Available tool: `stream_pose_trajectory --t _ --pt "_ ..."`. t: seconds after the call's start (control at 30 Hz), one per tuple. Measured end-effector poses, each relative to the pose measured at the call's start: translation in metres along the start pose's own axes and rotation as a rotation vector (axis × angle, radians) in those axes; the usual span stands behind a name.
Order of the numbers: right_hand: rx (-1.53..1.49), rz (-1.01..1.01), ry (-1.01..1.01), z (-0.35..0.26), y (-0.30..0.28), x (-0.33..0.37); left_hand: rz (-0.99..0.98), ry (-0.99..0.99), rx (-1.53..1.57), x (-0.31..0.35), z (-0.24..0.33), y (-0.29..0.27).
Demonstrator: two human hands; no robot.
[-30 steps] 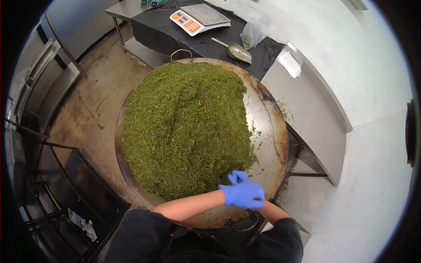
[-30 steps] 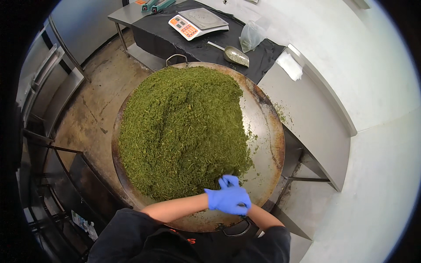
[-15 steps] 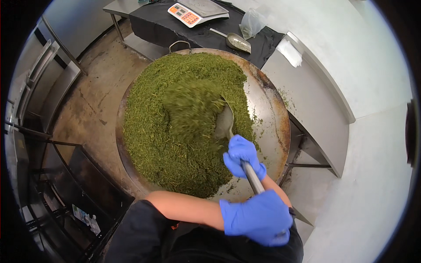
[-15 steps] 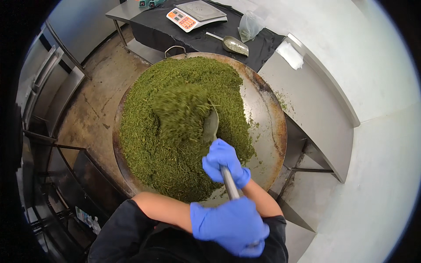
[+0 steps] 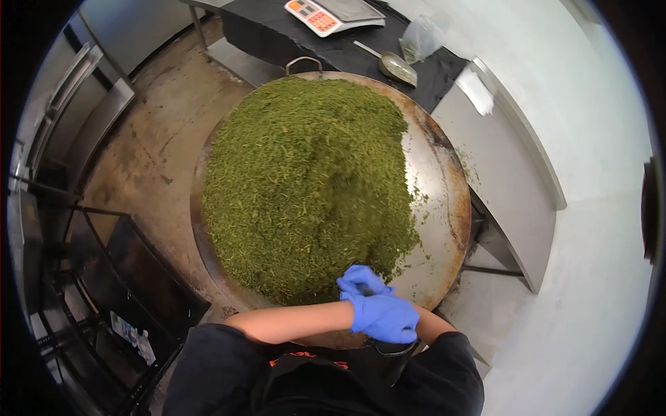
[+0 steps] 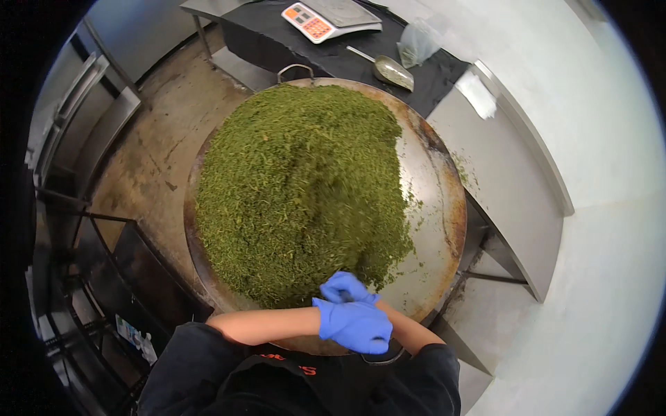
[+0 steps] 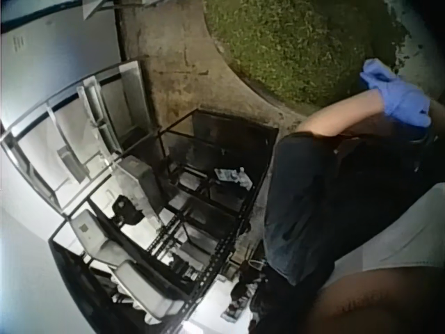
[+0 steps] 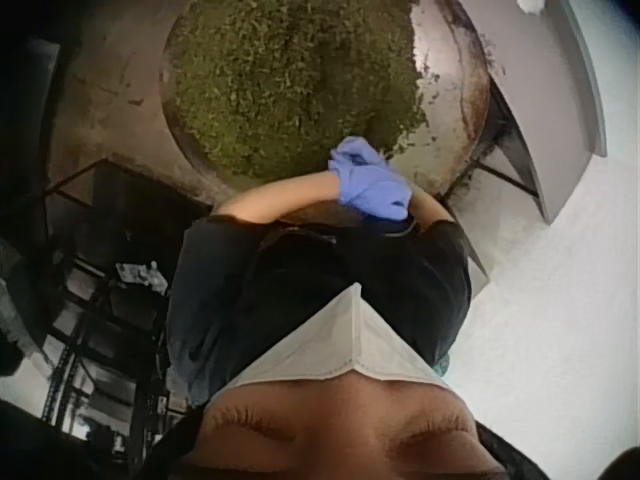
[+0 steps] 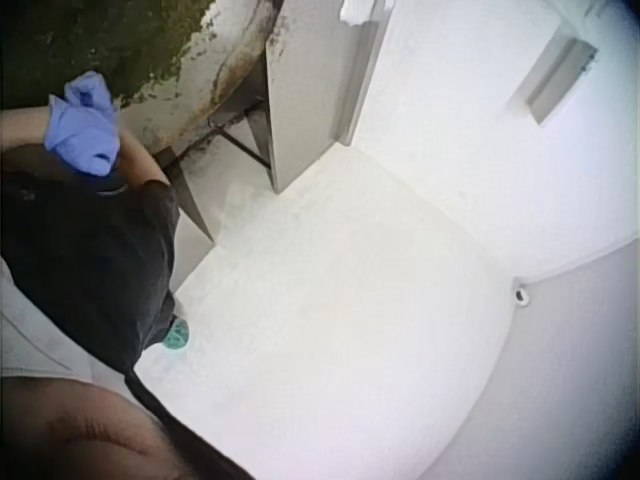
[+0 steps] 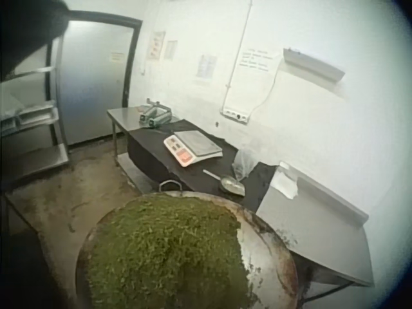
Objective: The person uses a metal scoop to stir and turn a large pile of green dried herbs in a wide metal basin. They then move to a nearby table, place a sheet of white paper on a digital scale, and prepare to weigh the herbs. Another person is visible in the background working at a separate station.
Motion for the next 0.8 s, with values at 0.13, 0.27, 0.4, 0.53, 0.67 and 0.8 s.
stream_pose_trajectory --t 0.13,0.27,0.4,0.53,0.67,0.8 --pt "0.335 0.138 -0.146 0.003 -0.067 -0.032 0.258 0.183 -0.194 -0.005 0.021 -0.008" --pt "0.378 0.002 -0.143 -0.048 -0.099 -0.094 0.281 0.215 -0.151 0.010 0.074 -0.057" --pt "0.273 0.471 -0.152 -0.118 -0.108 -0.129 0.630 0.479 -0.099 0.060 0.117 -0.076" --pt "0.426 1.018 -0.364 -0.143 -0.088 -0.135 1.074 0.778 0.006 0.119 0.120 -0.074" --pt "0.498 0.132 -0.447 -0.193 -0.033 -0.189 0.973 0.894 -0.121 0.185 0.132 -0.059" --pt "0.389 -0.494 -0.280 -0.236 0.048 -0.227 0.618 0.781 -0.341 0.270 0.141 -0.048"
Point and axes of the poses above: each hand's wrist, its own x-axis away from the middle knuckle, its own y-axis out of the palm, z = x × y, the point moved 6 cm from there along -x, towards the middle knuckle, and after that the axes turned 15 degrees about -y, right-handed, at the moved point
